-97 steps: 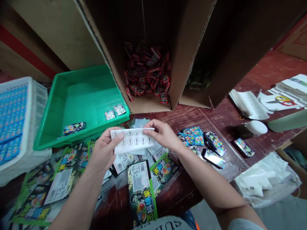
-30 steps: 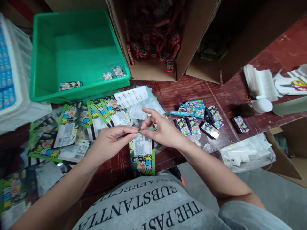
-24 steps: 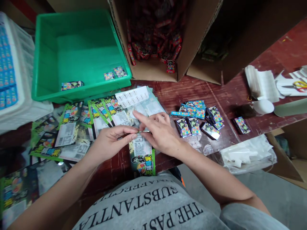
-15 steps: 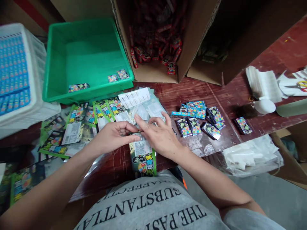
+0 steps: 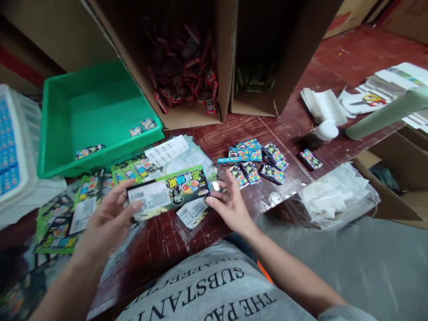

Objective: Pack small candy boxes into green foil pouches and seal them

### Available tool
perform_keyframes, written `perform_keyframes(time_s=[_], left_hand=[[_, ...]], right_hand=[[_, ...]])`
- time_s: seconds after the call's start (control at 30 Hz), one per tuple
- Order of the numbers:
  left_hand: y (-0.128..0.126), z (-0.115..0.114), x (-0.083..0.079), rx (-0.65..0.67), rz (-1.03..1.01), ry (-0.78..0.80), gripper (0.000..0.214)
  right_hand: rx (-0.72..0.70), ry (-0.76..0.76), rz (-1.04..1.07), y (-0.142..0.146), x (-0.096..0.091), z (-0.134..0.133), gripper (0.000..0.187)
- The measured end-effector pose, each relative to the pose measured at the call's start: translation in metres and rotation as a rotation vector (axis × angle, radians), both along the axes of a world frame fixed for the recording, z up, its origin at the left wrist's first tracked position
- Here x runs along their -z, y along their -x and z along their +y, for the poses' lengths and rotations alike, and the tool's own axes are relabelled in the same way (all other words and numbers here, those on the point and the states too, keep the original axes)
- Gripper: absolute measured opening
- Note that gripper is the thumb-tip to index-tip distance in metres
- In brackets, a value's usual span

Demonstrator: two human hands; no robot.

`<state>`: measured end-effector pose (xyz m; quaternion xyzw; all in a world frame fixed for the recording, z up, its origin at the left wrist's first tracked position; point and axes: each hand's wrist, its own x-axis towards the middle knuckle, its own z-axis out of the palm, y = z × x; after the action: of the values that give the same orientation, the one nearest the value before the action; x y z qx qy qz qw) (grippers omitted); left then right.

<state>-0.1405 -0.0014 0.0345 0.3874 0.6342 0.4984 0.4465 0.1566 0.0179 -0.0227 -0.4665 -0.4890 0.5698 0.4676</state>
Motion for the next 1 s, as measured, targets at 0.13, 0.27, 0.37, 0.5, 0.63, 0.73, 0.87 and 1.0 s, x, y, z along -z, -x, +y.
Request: perform_keyframes(time_s=[0.13, 0.27, 0.37, 0.5, 0.63, 0.73, 0.87, 1.0], left_hand=[[-0.036, -0.033, 0.024, 0.135, -0.021, 0.069, 0.035], [-0.063, -0.022, 0.020, 0.222, -0.002, -0.022, 0.031], [-0.074, -0.008, 0.020, 0.203, -0.049, -0.110, 0.036], [-0.075, -0.014, 0.027, 0.283, -0.075, -0.097, 0.046], [-0.061, -0.020, 0.030, 0.408, -0.031, 0.009, 0.032], [-0.051, -0.006, 0.034, 0.447, 0.098, -0.004, 0.019], [-0.053, 0.008, 0.032, 0.341, 0.081, -0.026, 0.027], [-0.058, 0.003, 0.022, 0.308, 0.055, 0.003, 0.036]], right_hand=[[0.124, -0.053, 0.088, 0.011, -0.012, 0.012, 0.083], [-0.159, -0.146, 0.000, 0.011, -0.026, 0.020, 0.098], [-0.005, -0.265, -0.045, 0.014, -0.020, 0.015, 0.086], [0.099, -0.279, 0.037, 0.021, -0.003, 0.000, 0.069], [-0.026, -0.135, 0.139, 0.023, 0.005, -0.005, 0.066], [-0.154, -0.124, 0.123, 0.022, 0.007, 0.004, 0.063], [-0.137, -0.170, 0.106, 0.022, 0.006, 0.011, 0.081], [-0.185, -0.128, 0.186, 0.019, 0.000, 0.008, 0.096]])
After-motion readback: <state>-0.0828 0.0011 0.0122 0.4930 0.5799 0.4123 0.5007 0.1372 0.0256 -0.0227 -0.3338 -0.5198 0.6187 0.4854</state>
